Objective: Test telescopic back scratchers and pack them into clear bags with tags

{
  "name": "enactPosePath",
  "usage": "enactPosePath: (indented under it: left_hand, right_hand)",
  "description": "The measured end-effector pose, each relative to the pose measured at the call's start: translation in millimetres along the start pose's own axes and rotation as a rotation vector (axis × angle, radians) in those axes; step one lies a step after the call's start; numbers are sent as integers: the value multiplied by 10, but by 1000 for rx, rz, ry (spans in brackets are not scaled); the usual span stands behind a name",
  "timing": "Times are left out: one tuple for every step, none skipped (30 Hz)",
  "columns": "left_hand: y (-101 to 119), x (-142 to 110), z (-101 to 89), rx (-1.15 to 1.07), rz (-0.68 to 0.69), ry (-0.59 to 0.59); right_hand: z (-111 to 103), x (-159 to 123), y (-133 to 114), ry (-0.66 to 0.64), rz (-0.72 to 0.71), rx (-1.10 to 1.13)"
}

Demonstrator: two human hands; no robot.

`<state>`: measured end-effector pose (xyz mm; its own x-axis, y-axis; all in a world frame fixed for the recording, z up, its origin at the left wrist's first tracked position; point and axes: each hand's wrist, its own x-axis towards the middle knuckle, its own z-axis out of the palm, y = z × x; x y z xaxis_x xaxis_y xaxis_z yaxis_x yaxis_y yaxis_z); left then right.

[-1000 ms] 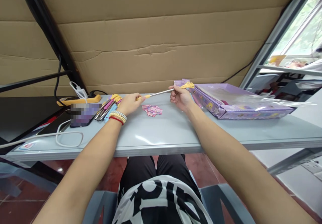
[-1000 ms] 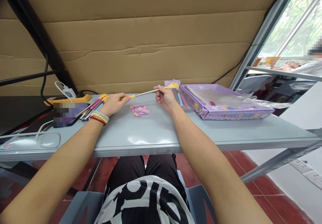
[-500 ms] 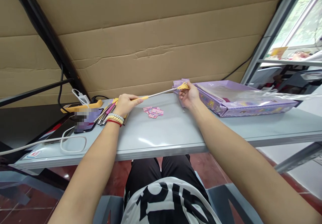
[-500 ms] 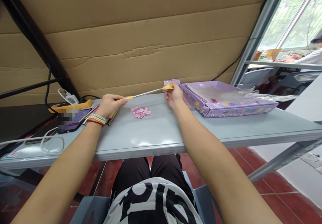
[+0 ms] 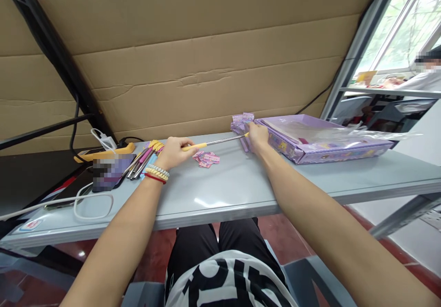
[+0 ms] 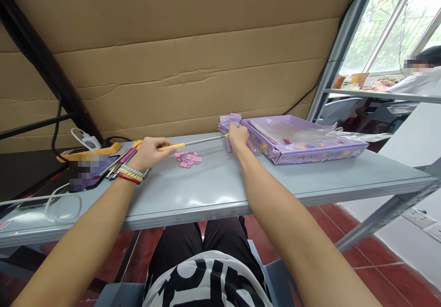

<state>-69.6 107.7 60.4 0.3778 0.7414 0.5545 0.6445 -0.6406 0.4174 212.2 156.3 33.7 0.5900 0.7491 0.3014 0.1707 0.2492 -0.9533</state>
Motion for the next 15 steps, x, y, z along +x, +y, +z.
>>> enactPosePath:
  left_hand:
    - [24,-3,21,16,19,7]
    - [48,-6,37,31,31,14]
    - [74,-10,50,46,39,20]
    - [99,-14,58,61,44,26]
    - [124,-19,63,74,48,32]
    - [147,-24,65,86,53,41]
    - [165,-29,65,95,59,54]
    - [177,-34,63,102,66,67]
    - [183,-39,61,107,73,81]
    - [183,-42,59,112,80,93]
    - [179,-44,58,117,85,100]
    - [173,-45,60,122,86,100]
    - [168,-46,65,125,86,90]
    - [164,-45,76,127,86,71]
    - [166,-45,91,128,87,50]
  right_hand:
    - [-5,0,18,76,-18,-121]
    - [-8,-3,31,122,-29,-209]
    - [-10,-8,40,143,-30,-268]
    - [-9,-13,43,142,-24,-298]
    - [-8,-17,41,144,-10,-314]
    - [-6,-20,36,148,6,-324]
    - [-4,-22,26,157,21,-330]
    - [-2,-22,15,170,32,-332]
    - [0,-23,2,183,38,-332]
    - [2,-26,-9,190,41,-332]
    - [5,-31,-19,194,41,-334]
    - [11,-41,-27,196,38,-336]
    - [20,-56,-34,195,34,-336]
    - [33,-77,-40,186,25,-332]
    - [50,-106,-49,173,14,-326]
